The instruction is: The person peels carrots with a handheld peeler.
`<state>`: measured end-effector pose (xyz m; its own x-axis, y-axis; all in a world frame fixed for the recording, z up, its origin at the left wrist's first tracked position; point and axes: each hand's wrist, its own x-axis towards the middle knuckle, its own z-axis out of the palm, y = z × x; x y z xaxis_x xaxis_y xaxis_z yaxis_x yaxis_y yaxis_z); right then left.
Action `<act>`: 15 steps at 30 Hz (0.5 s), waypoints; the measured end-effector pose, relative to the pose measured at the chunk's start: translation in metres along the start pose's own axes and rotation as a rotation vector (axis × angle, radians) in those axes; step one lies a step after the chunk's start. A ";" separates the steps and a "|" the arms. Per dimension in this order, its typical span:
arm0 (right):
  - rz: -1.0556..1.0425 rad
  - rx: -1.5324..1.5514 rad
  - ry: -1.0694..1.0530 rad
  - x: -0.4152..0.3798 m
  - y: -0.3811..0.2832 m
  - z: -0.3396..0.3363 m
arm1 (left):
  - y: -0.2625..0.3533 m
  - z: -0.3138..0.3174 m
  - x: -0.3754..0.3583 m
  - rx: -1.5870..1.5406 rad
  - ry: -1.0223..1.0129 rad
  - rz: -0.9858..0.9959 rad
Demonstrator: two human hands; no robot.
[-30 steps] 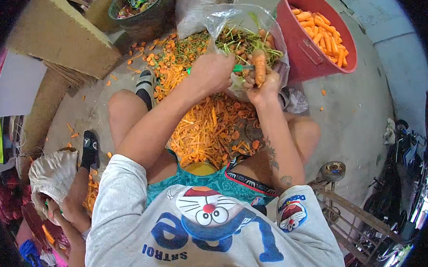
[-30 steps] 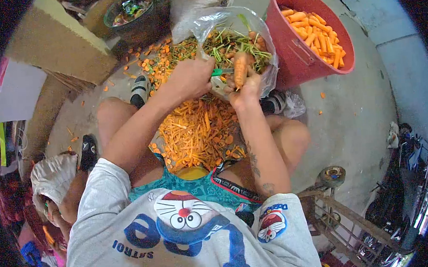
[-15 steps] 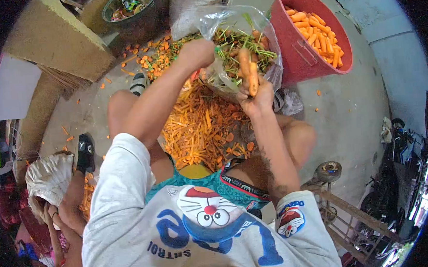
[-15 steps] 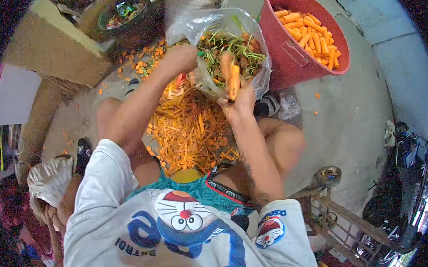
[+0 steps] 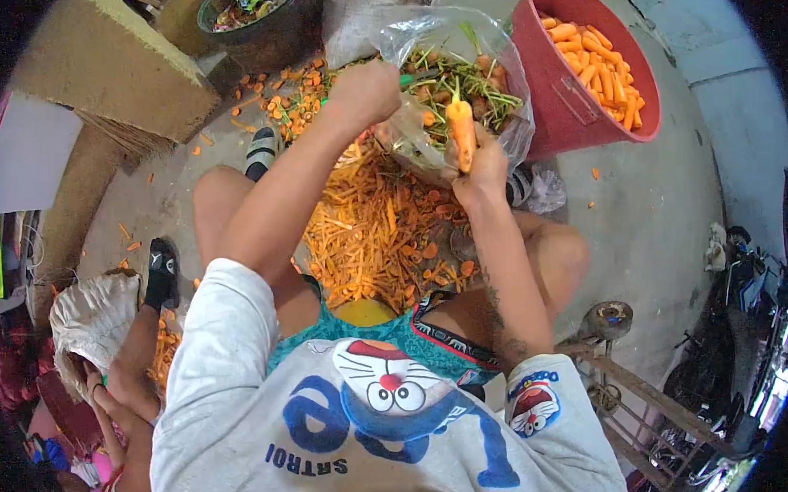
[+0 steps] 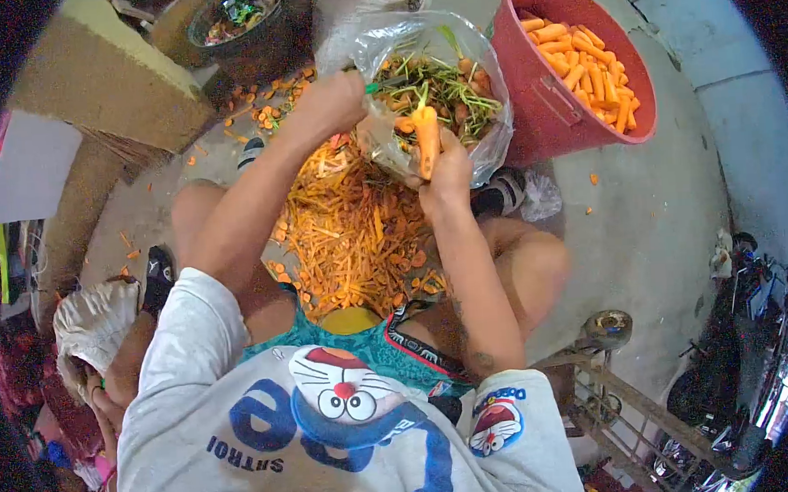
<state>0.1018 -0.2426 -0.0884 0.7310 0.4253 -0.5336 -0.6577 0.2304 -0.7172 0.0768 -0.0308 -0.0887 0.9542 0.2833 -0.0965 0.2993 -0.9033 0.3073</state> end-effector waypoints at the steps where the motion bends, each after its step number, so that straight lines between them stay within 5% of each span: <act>1: -0.033 0.000 -0.010 0.009 0.002 -0.007 | 0.017 -0.011 -0.014 -0.001 0.001 0.008; 3: 0.029 0.064 -0.060 0.001 -0.006 -0.004 | 0.035 -0.008 -0.038 0.053 0.052 0.162; 8: 0.194 0.235 -0.288 -0.010 -0.008 0.009 | 0.003 0.004 -0.033 0.008 0.216 0.089; 13: -0.036 0.010 -0.088 -0.005 -0.002 0.016 | 0.025 -0.023 -0.063 0.013 0.066 0.057; 15: -0.252 -0.347 -0.008 0.000 0.006 0.014 | 0.036 -0.031 -0.072 0.030 -0.014 0.091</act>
<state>0.0951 -0.2288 -0.0858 0.8586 0.4003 -0.3202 -0.3576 0.0204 -0.9336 0.0186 -0.0741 -0.0415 0.9773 0.1948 -0.0826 0.2106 -0.9345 0.2872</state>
